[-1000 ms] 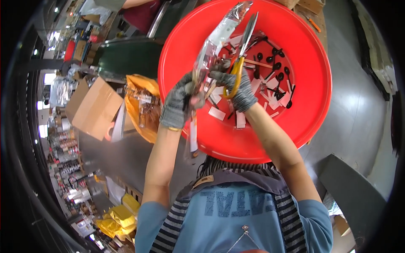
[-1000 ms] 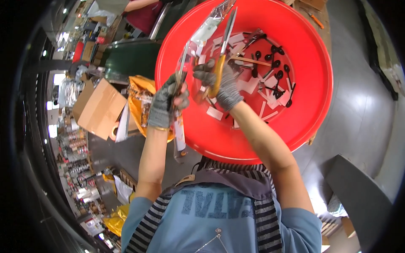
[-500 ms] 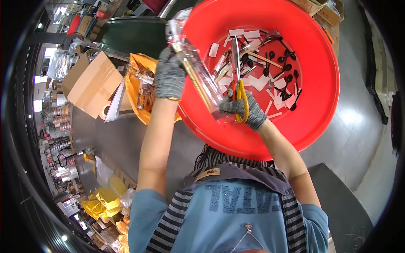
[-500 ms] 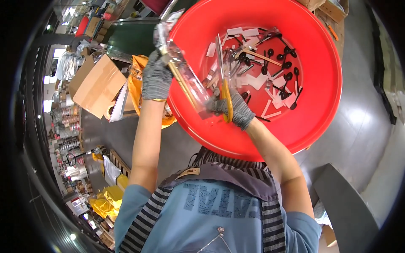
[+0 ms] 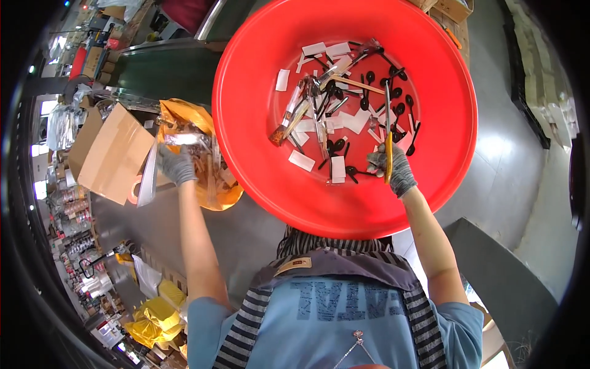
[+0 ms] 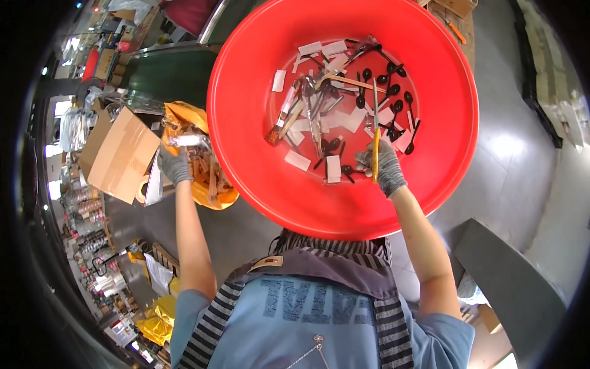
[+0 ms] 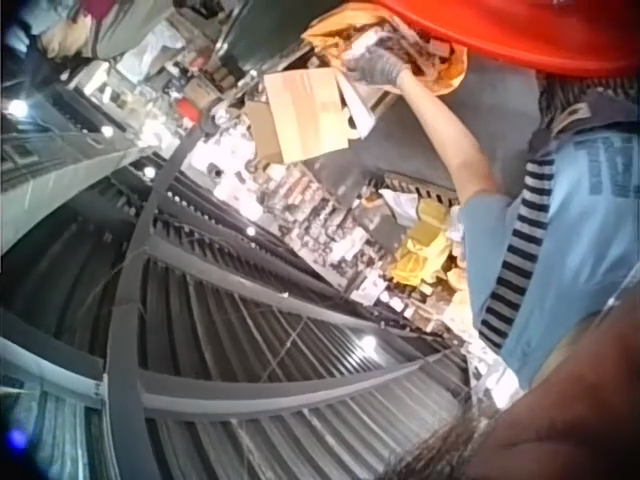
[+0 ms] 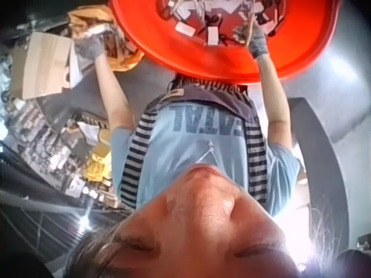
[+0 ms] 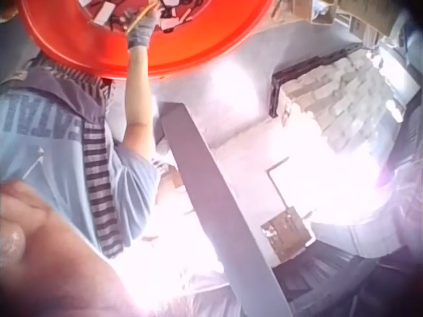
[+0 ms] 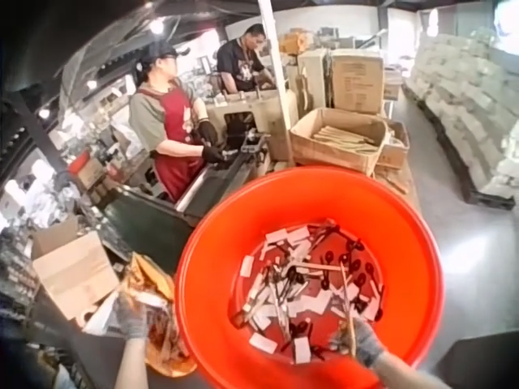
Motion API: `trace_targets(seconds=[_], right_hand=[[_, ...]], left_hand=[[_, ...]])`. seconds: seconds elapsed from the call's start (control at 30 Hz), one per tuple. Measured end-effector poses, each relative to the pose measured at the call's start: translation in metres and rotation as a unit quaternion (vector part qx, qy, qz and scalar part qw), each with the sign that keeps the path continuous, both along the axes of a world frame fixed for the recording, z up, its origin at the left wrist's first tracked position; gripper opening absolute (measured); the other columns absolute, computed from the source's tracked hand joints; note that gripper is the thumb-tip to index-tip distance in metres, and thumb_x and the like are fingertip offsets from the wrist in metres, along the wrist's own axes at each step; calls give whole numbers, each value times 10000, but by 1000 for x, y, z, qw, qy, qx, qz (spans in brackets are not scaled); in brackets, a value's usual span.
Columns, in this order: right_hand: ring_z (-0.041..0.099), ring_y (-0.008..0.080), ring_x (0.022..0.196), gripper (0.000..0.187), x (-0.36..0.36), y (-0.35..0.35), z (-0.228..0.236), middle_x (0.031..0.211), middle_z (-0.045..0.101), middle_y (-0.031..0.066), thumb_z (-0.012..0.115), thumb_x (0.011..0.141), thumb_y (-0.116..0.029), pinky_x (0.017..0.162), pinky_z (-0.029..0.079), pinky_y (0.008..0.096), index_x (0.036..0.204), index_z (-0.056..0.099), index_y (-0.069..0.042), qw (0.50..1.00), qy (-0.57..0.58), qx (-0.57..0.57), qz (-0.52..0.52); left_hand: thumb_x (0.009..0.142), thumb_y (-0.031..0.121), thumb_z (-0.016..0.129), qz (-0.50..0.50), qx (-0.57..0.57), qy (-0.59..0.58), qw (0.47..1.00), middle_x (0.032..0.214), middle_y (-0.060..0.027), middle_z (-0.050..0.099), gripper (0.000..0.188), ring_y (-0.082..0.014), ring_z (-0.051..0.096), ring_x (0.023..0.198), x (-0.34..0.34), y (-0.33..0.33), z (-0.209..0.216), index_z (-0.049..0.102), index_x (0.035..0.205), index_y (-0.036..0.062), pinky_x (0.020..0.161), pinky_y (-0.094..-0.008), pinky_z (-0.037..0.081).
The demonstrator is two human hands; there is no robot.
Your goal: The recorder is sorting disposable chopsticks and spoons from a large red bin into individual plastic packages.
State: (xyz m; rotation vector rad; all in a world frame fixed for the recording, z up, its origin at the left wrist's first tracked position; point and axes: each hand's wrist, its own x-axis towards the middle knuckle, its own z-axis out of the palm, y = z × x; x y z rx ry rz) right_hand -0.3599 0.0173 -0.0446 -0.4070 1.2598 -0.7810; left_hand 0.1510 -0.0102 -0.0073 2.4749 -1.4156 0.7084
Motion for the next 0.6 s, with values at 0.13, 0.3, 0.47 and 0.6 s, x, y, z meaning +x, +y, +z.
trace_targets(seconds=[0.13, 0.3, 0.47, 0.6], right_hand=[[621, 247, 534, 238, 12, 2, -6, 730, 607, 164, 611, 772, -27, 344, 471, 241, 899, 411, -43, 995, -76, 30, -48], [622, 210, 551, 272, 54, 20, 9, 732, 613, 120, 663, 761, -87, 369, 468, 228, 890, 426, -52, 999, -52, 0, 16], [613, 172, 675, 341, 57, 42, 15, 766, 571, 92, 674, 780, -215, 480, 478, 238, 952, 449, -26, 993, -18, -89, 69], [574, 342, 666, 348, 60, 50, -16, 818, 530, 98, 417, 911, -402, 619, 535, 355, 1035, 470, -82, 839, -468, 219, -171]], left_hand=[[746, 181, 602, -403, 14, 177, 898, 890, -146, 577, 210, -302, 515, 909, -126, -39, 10, 589, 903, 43, 800, -397, 407], [801, 358, 523, -264, 482, 32, 835, 961, -146, 614, 343, -320, 557, 920, -202, -90, -89, 626, 984, 86, 780, -421, 410], [835, 449, 470, -225, 505, 198, 809, 814, -164, 635, 487, -238, 617, 768, -194, -106, -112, 637, 906, -2, 681, -370, 470], [766, 69, 643, -277, 252, 683, 627, 757, -31, 617, 108, -92, 542, 674, -221, -106, -37, 619, 839, -7, 607, -221, 436]])
